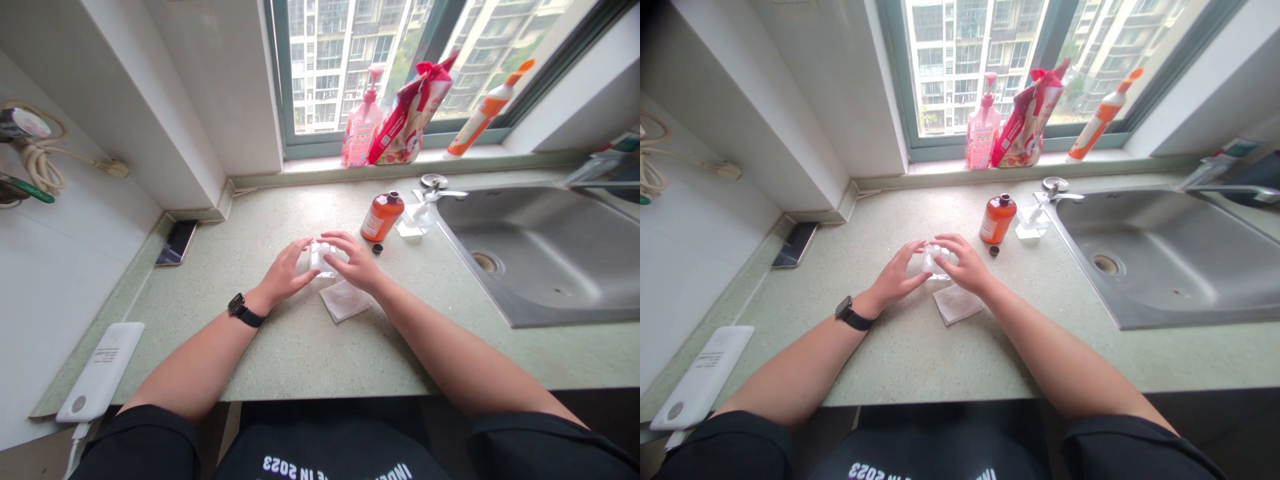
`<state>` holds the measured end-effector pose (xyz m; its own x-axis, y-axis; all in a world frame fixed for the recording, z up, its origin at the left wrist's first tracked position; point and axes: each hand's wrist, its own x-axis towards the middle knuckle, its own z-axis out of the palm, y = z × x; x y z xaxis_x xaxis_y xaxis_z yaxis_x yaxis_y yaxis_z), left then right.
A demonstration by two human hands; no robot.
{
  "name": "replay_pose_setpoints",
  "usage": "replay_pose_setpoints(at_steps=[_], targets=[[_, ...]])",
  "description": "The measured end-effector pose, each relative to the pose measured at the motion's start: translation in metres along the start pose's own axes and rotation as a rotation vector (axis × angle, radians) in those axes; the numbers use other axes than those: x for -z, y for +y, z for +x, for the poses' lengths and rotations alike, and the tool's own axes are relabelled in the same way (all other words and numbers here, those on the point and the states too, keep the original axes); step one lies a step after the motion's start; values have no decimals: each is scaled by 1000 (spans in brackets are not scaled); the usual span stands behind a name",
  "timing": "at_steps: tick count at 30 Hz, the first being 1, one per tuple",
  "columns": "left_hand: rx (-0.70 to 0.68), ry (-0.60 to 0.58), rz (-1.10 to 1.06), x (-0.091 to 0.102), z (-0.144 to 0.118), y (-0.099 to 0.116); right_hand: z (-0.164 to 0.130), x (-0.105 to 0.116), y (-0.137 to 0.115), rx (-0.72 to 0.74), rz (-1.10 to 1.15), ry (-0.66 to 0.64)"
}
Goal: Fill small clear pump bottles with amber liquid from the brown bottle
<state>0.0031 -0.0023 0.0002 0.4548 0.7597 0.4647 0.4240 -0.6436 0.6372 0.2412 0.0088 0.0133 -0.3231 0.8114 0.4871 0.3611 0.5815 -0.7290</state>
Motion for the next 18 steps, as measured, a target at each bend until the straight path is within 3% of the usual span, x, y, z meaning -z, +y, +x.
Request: replay_pose_setpoints(at_steps=[18], targets=[[21, 40, 15, 1, 3, 5, 0, -6, -9, -44, -68, 124]])
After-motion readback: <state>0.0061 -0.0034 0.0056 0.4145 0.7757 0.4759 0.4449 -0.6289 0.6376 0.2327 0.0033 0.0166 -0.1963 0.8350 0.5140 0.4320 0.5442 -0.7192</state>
